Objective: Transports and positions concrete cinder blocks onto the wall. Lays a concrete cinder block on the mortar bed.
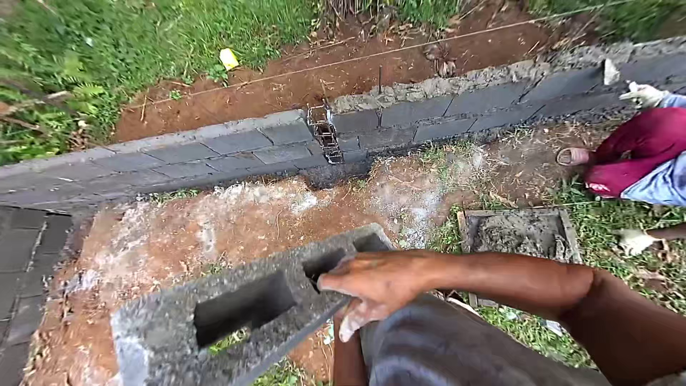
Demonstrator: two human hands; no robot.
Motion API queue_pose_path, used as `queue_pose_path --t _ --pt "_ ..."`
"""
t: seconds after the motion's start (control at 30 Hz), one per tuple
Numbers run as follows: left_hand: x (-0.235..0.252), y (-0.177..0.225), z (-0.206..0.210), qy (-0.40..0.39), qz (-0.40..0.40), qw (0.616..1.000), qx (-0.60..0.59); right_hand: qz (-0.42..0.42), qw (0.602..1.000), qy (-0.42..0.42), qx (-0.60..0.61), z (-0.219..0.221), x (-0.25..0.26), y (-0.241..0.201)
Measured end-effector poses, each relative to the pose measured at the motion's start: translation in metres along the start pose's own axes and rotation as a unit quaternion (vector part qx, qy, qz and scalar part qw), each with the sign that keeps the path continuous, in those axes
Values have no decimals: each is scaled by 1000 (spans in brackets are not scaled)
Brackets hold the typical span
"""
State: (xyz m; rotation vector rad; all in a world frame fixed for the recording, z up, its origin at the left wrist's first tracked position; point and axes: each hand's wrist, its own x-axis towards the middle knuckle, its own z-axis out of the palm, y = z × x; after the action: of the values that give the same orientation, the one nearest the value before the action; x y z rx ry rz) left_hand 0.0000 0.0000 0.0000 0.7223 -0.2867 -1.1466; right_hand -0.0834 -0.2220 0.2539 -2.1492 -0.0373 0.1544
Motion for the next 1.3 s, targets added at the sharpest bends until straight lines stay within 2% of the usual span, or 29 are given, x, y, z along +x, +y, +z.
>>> queue_pose_path --t 0.03,0.07,0.13,0.2,0.27,0.37,0.47,0.53,0.67,0.77,0.83,0.9,0.97,1.03,1.1,1.17,1.3 --pt "12 11 9 23 -17 1000 -9 22 999 32 19 -15 -8 -8" --pt "28 19 10 8 -24 999 -32 46 994 87 42 -28 -15 -14" --pt "67 30 14 7 -53 993 -110 73 963 247 73 -52 -23 -19" --pt "100 40 12 21 -59 988 -138 44 923 374 76 -72 -14 -15" --pt "128 51 8 -1 -46 990 -134 -39 894 433 111 -90 5 -18" --pt "163 67 -11 -6 -21 992 -124 -121 873 427 201 -115 36 -22" --pt "179 86 -38 70 -5 991 -114 -132 875 382 266 -123 61 -6" --pt "193 102 -50 126 6 990 -58 -85 880 389 259 -126 74 16" --pt "214 111 -91 244 14 966 82 13 833 483 269 -144 97 89" --pt "236 123 -83 337 -37 919 203 84 776 527 337 -145 107 145" --pt "254 140 -74 371 -90 879 284 130 717 548 412 -137 106 179" --pt "266 155 -70 385 -113 848 347 197 656 570 454 -122 97 209" --pt "272 167 -77 368 -115 832 400 269 592 591 477 -100 86 236" --pt "280 174 -78 348 -116 816 447 334 546 609 468 -80 74 264" --pt "289 177 -71 327 -136 783 512 395 524 615 436 -58 61 291" --pt "297 174 -64 311 -174 730 583 458 508 599 415 -35 47 313" --pt "302 158 -52 274 -238 642 675 555 517 515 399 7 10 338"
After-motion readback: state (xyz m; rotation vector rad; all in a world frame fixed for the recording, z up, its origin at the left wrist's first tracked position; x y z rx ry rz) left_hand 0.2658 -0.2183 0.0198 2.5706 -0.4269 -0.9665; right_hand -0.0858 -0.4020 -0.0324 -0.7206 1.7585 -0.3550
